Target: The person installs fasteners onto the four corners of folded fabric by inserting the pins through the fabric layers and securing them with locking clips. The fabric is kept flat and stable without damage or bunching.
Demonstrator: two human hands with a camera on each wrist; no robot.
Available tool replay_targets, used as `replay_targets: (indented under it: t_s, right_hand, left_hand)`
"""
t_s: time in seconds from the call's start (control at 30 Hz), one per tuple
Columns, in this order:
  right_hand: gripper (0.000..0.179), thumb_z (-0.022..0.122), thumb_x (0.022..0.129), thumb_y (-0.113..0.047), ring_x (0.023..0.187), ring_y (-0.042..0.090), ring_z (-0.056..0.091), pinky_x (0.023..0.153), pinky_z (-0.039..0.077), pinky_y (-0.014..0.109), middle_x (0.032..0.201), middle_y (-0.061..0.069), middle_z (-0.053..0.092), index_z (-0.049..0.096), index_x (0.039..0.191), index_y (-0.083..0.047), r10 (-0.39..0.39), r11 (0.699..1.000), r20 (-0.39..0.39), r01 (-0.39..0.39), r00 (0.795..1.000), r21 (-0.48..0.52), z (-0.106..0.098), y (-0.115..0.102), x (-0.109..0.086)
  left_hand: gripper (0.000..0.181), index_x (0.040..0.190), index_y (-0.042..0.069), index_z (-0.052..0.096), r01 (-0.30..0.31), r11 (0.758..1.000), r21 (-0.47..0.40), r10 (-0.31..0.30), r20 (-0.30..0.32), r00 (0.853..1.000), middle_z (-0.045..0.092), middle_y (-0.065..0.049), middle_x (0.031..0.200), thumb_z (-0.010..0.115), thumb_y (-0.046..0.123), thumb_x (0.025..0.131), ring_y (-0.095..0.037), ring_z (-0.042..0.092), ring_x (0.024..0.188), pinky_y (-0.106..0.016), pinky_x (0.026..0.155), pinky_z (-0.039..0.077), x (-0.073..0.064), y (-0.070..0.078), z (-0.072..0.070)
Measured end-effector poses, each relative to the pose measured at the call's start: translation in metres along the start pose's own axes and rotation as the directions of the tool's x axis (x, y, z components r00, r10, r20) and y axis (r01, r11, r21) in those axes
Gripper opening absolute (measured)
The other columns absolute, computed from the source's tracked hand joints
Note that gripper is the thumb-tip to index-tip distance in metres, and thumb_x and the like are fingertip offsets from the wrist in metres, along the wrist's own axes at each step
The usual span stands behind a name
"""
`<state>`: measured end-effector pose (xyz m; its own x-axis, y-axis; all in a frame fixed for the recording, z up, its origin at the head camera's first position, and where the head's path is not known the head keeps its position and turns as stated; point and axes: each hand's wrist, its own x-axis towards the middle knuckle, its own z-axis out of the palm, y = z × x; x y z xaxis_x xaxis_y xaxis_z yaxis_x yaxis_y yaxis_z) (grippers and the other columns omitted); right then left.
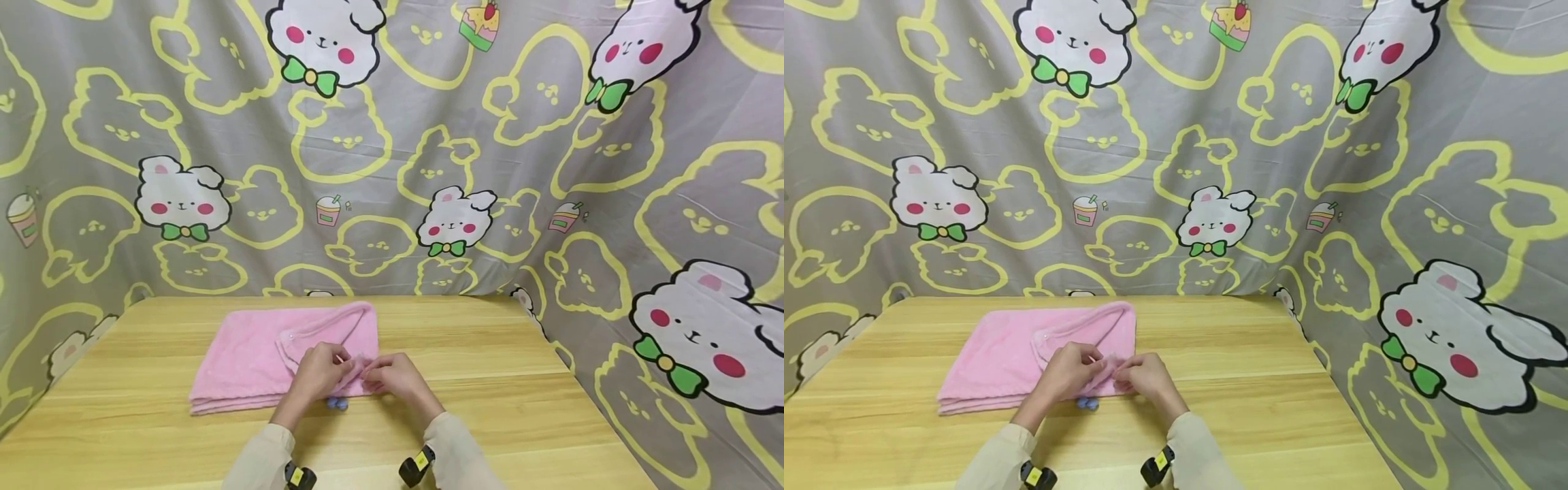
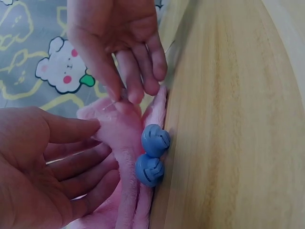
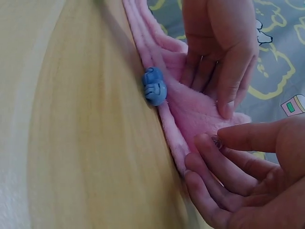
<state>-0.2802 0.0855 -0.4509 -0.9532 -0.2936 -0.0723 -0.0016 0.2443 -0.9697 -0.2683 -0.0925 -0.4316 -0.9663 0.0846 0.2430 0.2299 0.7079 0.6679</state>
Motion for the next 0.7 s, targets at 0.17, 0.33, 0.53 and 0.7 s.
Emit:
replay_targets:
  t_s: [0.17, 0.33, 0.53, 0.7]
  right_hand:
    - [0.018, 0.067, 0.086, -0.002, 0.070, 0.017, 0.071, 0.069, 0.061, 0.037, 0.084, 0.022, 0.075, 0.072, 0.096, 0.013, -0.003, 1.000, -0.005, 0.003, 1.000, -0.001, 0.0025, 0.0030, 0.0008]
    - [0.018, 0.067, 0.086, -0.002, 0.069, 0.016, 0.070, 0.069, 0.061, 0.038, 0.083, 0.022, 0.075, 0.072, 0.095, 0.013, -0.010, 1.000, -0.006, 0.010, 1.000, -0.004, 0.0026, 0.0045, 0.0010]
    - [0.018, 0.068, 0.086, -0.002, 0.069, 0.017, 0.070, 0.068, 0.061, 0.037, 0.084, 0.022, 0.075, 0.073, 0.095, 0.012, -0.013, 1.000, -0.005, 0.013, 1.000, -0.014, 0.0019, 0.0058, 0.0016]
    - [0.018, 0.067, 0.085, -0.002, 0.069, 0.017, 0.070, 0.068, 0.061, 0.037, 0.084, 0.023, 0.075, 0.073, 0.094, 0.013, -0.018, 1.000, -0.001, 0.018, 1.000, -0.020, 0.0015, 0.0060, 0.0014]
  left_hand:
    - [0.008, 0.079, 0.012, 0.076, 0.007, 1.000, 0.002, -0.007, 0.018, 1.000, 0.074, -0.003, 0.075, 0.079, 0.015, 0.085, -0.016, 0.065, 0.072, -0.036, 0.068, 0.052, -0.0014, 0.0003, -0.0004]
    - [0.007, 0.079, 0.012, 0.076, -0.004, 1.000, 0.002, 0.004, 0.034, 0.999, 0.075, -0.003, 0.075, 0.080, 0.015, 0.084, -0.014, 0.065, 0.070, -0.035, 0.066, 0.051, -0.0024, 0.0010, -0.0007]
    - [0.008, 0.077, 0.012, 0.076, -0.007, 1.000, -0.006, 0.007, 0.042, 0.999, 0.075, -0.003, 0.074, 0.081, 0.015, 0.083, -0.014, 0.064, 0.069, -0.034, 0.066, 0.050, -0.0024, 0.0025, -0.0004]
    - [0.008, 0.079, 0.011, 0.075, -0.009, 0.999, -0.031, 0.010, 0.018, 1.000, 0.075, -0.004, 0.076, 0.081, 0.013, 0.083, -0.016, 0.067, 0.071, -0.036, 0.067, 0.052, -0.0023, 0.0051, 0.0002]
